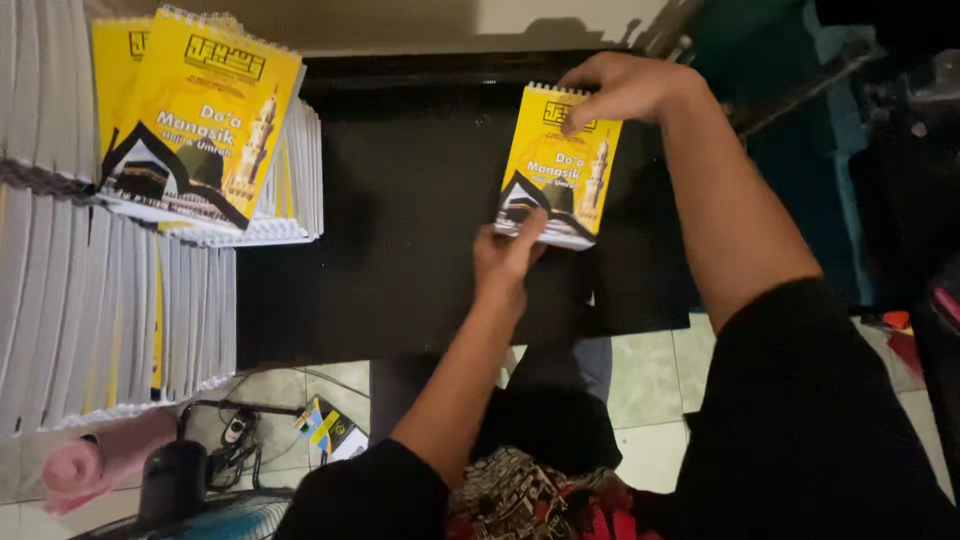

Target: The person picks up stacks of yellow spiral-bound notebooks from a table and places them onto a larger pile. They repeatedly grab bundles of the notebooks, align them, and add them to the growing stack on the right side of the workspace.

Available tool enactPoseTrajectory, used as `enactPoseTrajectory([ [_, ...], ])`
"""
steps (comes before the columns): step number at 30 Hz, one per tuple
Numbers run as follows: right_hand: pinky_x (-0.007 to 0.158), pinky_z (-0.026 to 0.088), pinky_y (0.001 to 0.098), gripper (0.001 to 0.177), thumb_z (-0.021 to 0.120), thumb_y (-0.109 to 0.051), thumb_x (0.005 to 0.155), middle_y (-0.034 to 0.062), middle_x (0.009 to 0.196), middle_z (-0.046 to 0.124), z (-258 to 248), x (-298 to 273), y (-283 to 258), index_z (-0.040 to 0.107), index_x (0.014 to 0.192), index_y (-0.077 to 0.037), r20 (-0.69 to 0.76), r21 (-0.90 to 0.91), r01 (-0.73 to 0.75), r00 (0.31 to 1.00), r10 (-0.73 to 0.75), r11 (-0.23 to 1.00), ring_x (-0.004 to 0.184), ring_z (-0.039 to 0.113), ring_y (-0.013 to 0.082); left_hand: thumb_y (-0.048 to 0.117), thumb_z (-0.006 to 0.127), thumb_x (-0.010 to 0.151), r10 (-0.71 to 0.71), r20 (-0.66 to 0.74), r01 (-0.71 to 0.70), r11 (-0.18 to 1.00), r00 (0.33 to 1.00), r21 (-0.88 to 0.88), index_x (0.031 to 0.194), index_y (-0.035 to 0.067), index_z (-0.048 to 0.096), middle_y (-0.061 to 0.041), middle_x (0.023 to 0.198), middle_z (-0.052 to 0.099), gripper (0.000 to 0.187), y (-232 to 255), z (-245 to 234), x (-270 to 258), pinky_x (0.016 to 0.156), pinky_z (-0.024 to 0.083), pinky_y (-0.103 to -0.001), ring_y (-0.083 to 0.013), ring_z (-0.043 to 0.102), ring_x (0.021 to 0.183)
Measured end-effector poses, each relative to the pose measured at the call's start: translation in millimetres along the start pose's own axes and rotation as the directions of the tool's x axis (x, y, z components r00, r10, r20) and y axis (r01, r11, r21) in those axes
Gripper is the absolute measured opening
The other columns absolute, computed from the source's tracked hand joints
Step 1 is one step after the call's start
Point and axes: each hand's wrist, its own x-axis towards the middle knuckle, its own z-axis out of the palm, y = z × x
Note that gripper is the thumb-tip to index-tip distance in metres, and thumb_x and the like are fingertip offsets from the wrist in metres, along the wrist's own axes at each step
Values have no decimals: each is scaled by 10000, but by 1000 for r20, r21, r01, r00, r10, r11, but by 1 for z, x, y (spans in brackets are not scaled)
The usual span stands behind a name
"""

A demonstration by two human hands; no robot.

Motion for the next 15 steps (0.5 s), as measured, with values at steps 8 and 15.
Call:
enactPoseTrajectory([
  [8,944,580,447,746,747,-109,830,132,1310,660,-17,47,5,461,1519,-127,129,71,32,991,-41,997,1088,683,273,316,890,598,-20,-176,57,977,984,205,1126,79,644,-101,1033,731,629,15,36,-6,760,559,-321,-193,679,862],
  [15,915,534,400,748,811,-274,787,54,1285,708,-21,53,36,553,1480,-160,173,-104,73,983,-54,992,1065,674,207,342,866,639,-37,-174,86,956,984,281,1097,80,645,-105,1065,780,572,-5,55,-17,797,572,-351,-189,738,922],
])
